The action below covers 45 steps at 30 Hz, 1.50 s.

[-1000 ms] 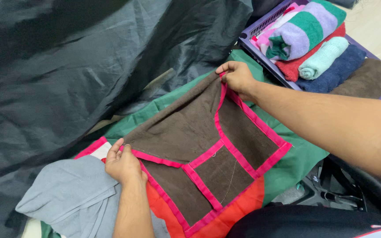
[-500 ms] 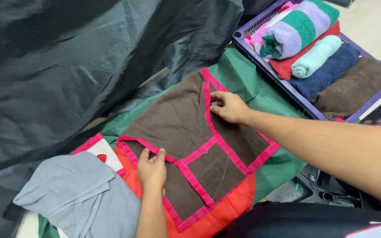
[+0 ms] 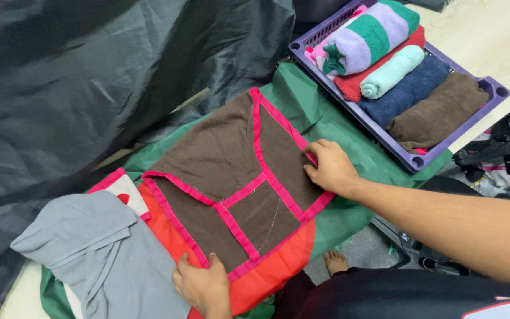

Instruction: The person folds several towels and a brown apron on a green and red surface, then places them into a purple plastic basket. The items include a striped towel, a light blue towel, and a brown apron with pink trim.

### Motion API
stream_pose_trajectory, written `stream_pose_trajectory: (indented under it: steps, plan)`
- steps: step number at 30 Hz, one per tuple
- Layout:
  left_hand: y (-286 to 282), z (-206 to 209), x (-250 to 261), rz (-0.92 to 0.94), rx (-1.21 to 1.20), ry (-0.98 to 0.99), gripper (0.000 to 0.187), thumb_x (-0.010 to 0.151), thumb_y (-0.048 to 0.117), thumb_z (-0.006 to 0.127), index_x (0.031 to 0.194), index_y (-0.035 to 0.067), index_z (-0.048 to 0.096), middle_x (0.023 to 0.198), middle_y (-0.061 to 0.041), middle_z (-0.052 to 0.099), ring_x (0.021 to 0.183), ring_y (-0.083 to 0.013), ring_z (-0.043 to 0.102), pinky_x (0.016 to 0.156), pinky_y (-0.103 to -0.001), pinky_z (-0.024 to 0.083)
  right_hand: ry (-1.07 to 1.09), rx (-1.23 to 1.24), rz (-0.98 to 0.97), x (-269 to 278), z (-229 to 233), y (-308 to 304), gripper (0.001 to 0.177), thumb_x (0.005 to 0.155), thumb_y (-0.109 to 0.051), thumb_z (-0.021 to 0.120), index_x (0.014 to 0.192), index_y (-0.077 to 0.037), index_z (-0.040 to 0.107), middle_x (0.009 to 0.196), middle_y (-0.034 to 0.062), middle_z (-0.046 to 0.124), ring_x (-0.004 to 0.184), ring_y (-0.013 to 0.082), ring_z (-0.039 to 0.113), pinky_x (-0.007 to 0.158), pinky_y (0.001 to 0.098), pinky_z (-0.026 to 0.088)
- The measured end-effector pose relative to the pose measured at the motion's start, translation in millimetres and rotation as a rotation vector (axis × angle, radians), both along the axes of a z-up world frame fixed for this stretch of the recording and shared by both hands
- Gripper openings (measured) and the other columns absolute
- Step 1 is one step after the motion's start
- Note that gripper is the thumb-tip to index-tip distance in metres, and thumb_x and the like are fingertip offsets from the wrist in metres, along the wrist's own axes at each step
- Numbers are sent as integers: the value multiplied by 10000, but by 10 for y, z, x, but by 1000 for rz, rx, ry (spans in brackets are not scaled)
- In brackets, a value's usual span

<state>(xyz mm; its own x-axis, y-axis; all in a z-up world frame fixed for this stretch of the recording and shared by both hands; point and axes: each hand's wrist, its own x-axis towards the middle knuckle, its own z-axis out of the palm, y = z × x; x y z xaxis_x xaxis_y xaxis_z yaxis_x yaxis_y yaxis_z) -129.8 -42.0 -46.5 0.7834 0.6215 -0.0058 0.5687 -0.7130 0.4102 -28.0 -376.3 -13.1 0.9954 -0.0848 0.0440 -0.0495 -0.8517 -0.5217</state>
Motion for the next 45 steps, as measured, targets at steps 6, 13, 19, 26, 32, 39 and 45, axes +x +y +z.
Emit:
stream_pose_trajectory:
  steps: [6, 13, 19, 26, 32, 39, 45]
  plan:
    - [50, 25, -101, 71, -131, 192, 734, 778, 401, 831, 1370, 53, 569, 1197, -155, 687, 1126, -363, 643, 975, -470, 502, 152, -23, -75, -251, 166, -101, 547, 759, -280, 823, 1234, -91, 632, 1112, 179, 696, 1064, 384, 662, 934, 471, 524]
    - [93, 84, -37, 98, -240, 334, 414, 799, 442, 824, 964, 66, 767, 917, -127, 769, 892, -333, 728, 842, -472, 560, 147, 14, -31, -213, 419, -18, 587, 755, -197, 810, 1291, -119, 584, 1069, 187, 726, 1015, 391, 687, 883, 494, 539]
    - [-118, 264, -37, 250, -355, 79, 297, 765, 258, 801, 935, 28, 720, 840, -106, 752, 774, -278, 720, 761, -428, 556, -77, 198, 242, -334, 495, 362, 515, 795, -79, 715, 1283, -96, 552, 1088, 159, 723, 1008, 370, 693, 849, 471, 548]
    - [-728, 375, -46, -58, -526, -346, 247, 819, 118, 685, 1053, 41, 689, 899, -96, 737, 745, -243, 710, 734, -388, 583, 8, -3, 622, -600, 171, 692, 399, 800, -76, 685, 1191, -108, 612, 989, 137, 721, 968, 367, 675, 807, 495, 531]
    - [-957, 421, -102, -537, -293, -195, 265, 821, 95, 710, 1083, 63, 738, 1046, -99, 703, 977, -297, 659, 857, -406, 526, -31, 73, 696, -677, 5, 540, 226, 801, -111, 702, 1026, -113, 724, 999, 73, 732, 987, 315, 658, 845, 439, 530]
    - [-889, 502, -196, -724, -138, 50, 571, 723, 125, 796, 1276, 109, 653, 1245, -83, 604, 1187, -296, 531, 989, -424, 451, -60, 10, 851, -673, 161, 480, 394, 691, -150, 805, 1070, -83, 724, 1166, 82, 656, 1109, 313, 565, 943, 433, 483]
    - [-842, 516, -271, -803, -65, 48, 681, 689, 94, 798, 1339, 131, 600, 1321, -63, 558, 1260, -278, 490, 992, -443, 439, -117, -38, 906, -709, 202, 432, 507, 651, -125, 789, 1151, -97, 707, 1256, 81, 624, 1165, 310, 551, 957, 445, 478]
